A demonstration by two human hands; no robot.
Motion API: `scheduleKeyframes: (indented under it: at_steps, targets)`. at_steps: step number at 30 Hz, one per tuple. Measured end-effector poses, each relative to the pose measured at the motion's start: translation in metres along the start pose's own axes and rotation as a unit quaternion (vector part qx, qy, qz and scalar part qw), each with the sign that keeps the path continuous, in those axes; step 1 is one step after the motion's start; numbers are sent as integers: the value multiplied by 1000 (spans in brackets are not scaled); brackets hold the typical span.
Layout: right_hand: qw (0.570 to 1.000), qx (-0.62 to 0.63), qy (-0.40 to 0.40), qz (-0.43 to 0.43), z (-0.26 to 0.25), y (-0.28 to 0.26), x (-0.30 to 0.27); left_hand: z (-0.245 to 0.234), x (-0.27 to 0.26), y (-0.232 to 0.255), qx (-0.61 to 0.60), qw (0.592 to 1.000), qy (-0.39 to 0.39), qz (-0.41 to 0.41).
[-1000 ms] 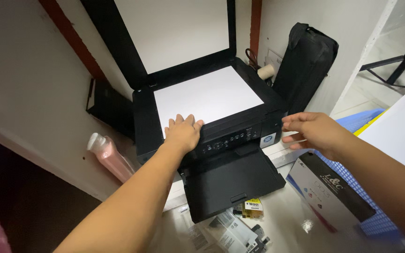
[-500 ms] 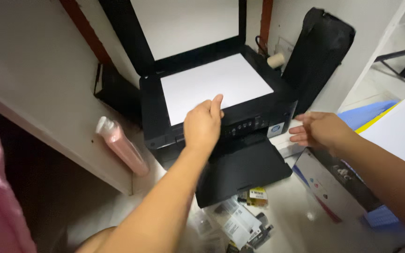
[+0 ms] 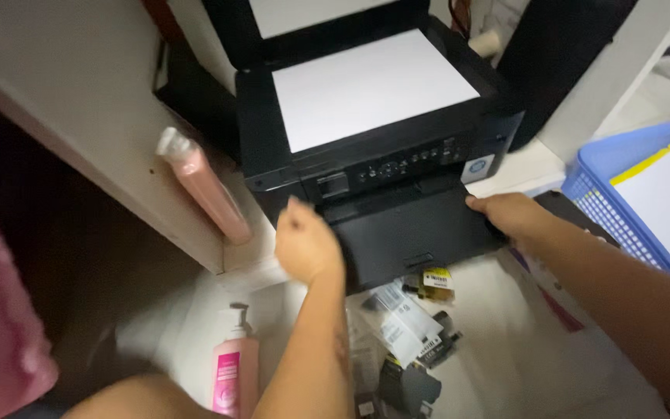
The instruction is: The person removes several ink cartridges from their packaging and inserts them into the printer. They then open the scanner lid, place a sheet of paper on the scanner glass, and load paper into the input tray.
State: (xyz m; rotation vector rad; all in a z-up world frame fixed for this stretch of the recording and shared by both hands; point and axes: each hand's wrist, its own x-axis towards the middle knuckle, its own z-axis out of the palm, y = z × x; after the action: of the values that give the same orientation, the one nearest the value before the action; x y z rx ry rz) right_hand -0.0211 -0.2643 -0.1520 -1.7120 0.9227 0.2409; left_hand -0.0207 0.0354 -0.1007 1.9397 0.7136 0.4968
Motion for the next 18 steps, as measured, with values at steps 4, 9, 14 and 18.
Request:
scheduleKeyframes:
  at_steps: [4, 9, 14, 18]
  targets:
    - [999, -25, 30, -28, 6, -1, 2, 4, 28, -50, 134, 973, -106, -152]
    - [1000, 12, -17, -3, 2, 15, -8, 39, 43, -77, 99, 973, -131, -163]
    - [999, 43, -25, -19, 1, 21, -34, 42, 37, -84, 94, 971, -206, -80]
    - [998, 4, -57, -28, 4, 15, -39, 37, 41, -76, 120, 961, -246, -25]
